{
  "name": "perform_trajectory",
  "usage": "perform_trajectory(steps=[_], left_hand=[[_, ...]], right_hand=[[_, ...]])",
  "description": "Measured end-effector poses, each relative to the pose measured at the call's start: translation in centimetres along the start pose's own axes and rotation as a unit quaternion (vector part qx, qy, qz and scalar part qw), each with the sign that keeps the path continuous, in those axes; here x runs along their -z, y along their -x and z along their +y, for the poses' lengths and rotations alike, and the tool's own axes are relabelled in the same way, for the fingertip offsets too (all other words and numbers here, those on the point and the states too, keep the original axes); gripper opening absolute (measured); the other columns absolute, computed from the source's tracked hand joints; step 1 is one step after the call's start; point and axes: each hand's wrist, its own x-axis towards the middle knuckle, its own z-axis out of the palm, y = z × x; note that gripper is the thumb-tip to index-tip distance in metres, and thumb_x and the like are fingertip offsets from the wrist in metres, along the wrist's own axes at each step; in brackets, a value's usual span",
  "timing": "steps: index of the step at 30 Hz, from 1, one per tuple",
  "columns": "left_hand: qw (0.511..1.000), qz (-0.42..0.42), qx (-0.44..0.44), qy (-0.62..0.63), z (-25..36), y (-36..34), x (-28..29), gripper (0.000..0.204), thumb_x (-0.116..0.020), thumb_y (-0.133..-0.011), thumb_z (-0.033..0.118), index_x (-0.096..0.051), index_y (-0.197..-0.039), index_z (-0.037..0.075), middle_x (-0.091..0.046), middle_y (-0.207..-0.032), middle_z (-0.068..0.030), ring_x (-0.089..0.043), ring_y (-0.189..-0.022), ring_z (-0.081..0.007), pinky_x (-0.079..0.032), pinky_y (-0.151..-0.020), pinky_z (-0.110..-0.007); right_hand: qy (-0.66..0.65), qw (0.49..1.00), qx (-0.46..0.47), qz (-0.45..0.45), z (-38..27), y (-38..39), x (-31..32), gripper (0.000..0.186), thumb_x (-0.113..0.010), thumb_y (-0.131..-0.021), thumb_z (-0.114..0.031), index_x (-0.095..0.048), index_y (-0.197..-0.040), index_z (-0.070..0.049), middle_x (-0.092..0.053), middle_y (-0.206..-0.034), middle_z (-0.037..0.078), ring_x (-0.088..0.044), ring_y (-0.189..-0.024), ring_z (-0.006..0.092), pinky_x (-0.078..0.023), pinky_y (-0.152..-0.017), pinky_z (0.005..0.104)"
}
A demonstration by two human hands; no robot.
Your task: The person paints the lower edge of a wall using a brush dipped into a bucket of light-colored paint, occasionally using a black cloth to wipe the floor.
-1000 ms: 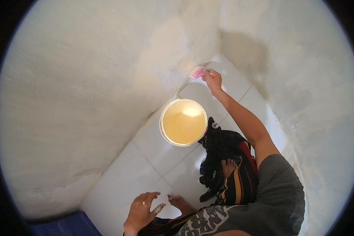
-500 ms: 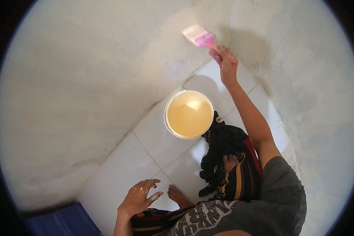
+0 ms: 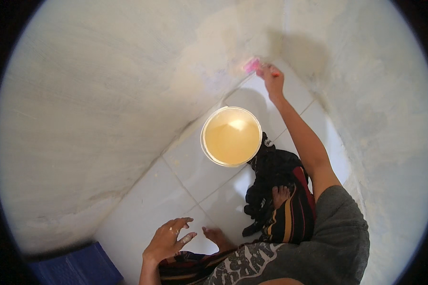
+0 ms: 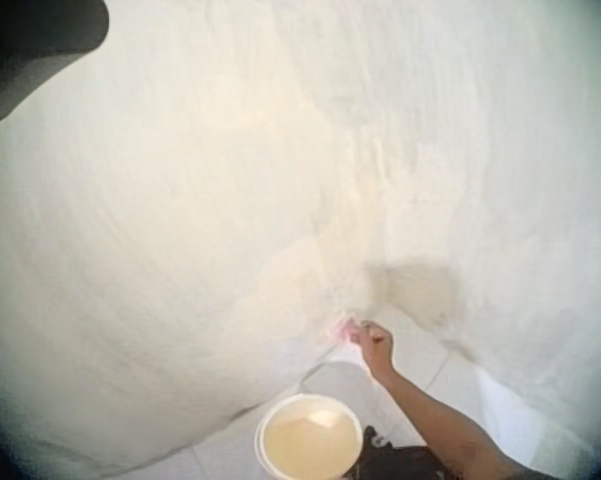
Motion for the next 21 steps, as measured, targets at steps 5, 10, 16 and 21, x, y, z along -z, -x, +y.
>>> perform_trajectory(steps=[5, 10, 16, 21], left_hand=[[1.0, -0.002, 0.015, 0.008, 0.5, 0.2, 0.4, 0.044, -0.064, -0.087, 0.038, -0.058, -0.119, 0.009, -0.064, -0.101, -0.0146, -0.064, -0.084, -0.0303, -0.051, -0.078, -0.039], [1.0, -0.022, 0.017, 0.009, 0.1, -0.1, 0.8, 0.044, -0.064, -0.087, 0.038, -0.057, -0.119, 0.009, -0.064, -0.101, -0.0143, -0.063, -0.084, -0.0302, -0.051, -0.078, -0.038], [0.999, -0.023, 0.027, 0.005, 0.3, -0.3, 0.8, 0.043, -0.066, -0.086, 0.032, -0.056, -0.119, 0.007, -0.065, -0.101, -0.0132, -0.063, -0.096, -0.0295, -0.05, -0.081, -0.039], [1.0, -0.019, 0.015, 0.016, -0.6, 0.0, 0.4, 0.044, -0.064, -0.087, 0.038, -0.058, -0.118, 0.008, -0.065, -0.099, -0.0142, -0.062, -0.093, -0.0308, -0.05, -0.082, -0.039]], right_hand=[[-0.002, 0.998, -0.037, 0.041, -8.1, 2.4, 0.0, 0.024, -0.055, -0.091, -0.016, -0.063, -0.094, 0.007, -0.066, -0.088, 0.012, -0.065, -0.082, 0.0174, -0.055, -0.078, 0.029], [0.127, 0.987, -0.093, 0.034, 0.9, 2.8, 1.6, 0.023, -0.057, -0.09, -0.014, -0.064, -0.093, 0.007, -0.066, -0.079, 0.01, -0.065, -0.069, 0.0154, -0.054, -0.065, 0.0262], [0.214, 0.974, -0.045, 0.051, 3.4, 1.9, -0.1, 0.022, -0.059, -0.087, -0.016, -0.066, -0.094, 0.004, -0.067, -0.075, 0.01, -0.065, -0.066, 0.0141, -0.053, -0.063, 0.0255], [0.191, 0.979, -0.056, 0.044, 1.4, 0.2, -1.9, 0.022, -0.059, -0.088, -0.016, -0.065, -0.091, 0.004, -0.067, -0.076, 0.01, -0.065, -0.067, 0.0148, -0.053, -0.063, 0.0258]])
